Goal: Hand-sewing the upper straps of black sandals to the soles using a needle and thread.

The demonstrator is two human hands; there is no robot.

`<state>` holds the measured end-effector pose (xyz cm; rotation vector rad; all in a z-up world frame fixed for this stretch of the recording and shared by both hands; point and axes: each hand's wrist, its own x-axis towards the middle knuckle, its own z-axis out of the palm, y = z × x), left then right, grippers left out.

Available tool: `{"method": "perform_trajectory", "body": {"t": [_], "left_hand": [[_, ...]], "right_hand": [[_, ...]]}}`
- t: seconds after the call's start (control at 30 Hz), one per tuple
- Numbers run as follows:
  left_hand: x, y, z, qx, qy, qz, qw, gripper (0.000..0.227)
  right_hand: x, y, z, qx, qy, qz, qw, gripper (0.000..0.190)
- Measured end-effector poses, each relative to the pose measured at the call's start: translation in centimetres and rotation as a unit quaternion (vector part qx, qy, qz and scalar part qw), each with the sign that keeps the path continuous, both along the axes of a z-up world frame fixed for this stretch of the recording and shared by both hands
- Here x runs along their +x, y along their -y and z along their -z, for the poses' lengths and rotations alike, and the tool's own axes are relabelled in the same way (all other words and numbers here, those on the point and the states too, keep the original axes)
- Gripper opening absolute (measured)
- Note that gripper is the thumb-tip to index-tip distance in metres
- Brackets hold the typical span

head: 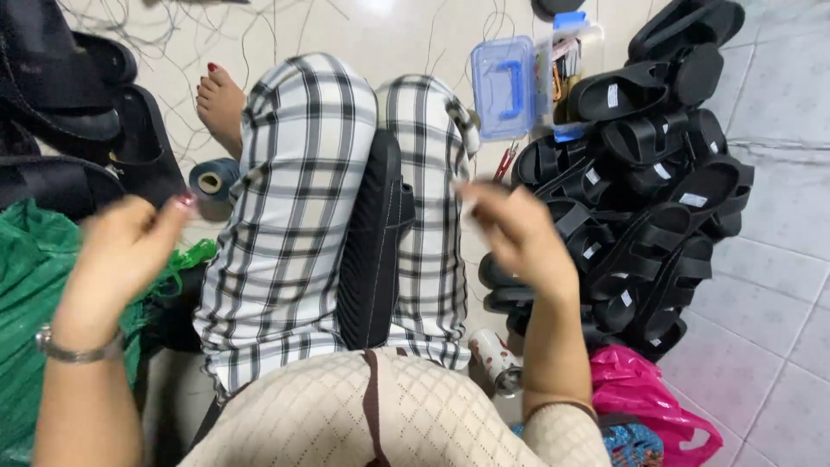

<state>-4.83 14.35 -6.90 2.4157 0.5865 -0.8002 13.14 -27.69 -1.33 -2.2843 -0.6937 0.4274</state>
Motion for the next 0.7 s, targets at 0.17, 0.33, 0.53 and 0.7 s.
{"method": "perform_trajectory", "body": {"t": [0.17, 0.33, 0.53, 0.7], "left_hand": [[7.8, 5.3, -6.0, 0.206, 0.362, 0.161, 0.895, 0.070], [10.4, 10.2, -5.6, -0.052, 0.276, 0.287, 0.916, 0.119], [10.9, 11.3, -4.4, -0.094, 0.364, 0.278, 0.884, 0.116], [11.1, 11.7, -4.3, -0.093, 0.369, 0.279, 0.882, 0.119]], "right_hand": [[-1.5, -2.6, -2.7, -0.076, 0.101, -0.201, 0.971, 0.052], [-1.3, -2.8, -2.4, -0.094, 0.120, -0.197, 0.969, 0.049], [-0.4, -2.8, -2.5, -0.072, 0.137, -0.214, 0.964, 0.049], [-0.8, -4.0, -5.4, -0.154, 0.171, -0.211, 0.950, 0.052]]}}
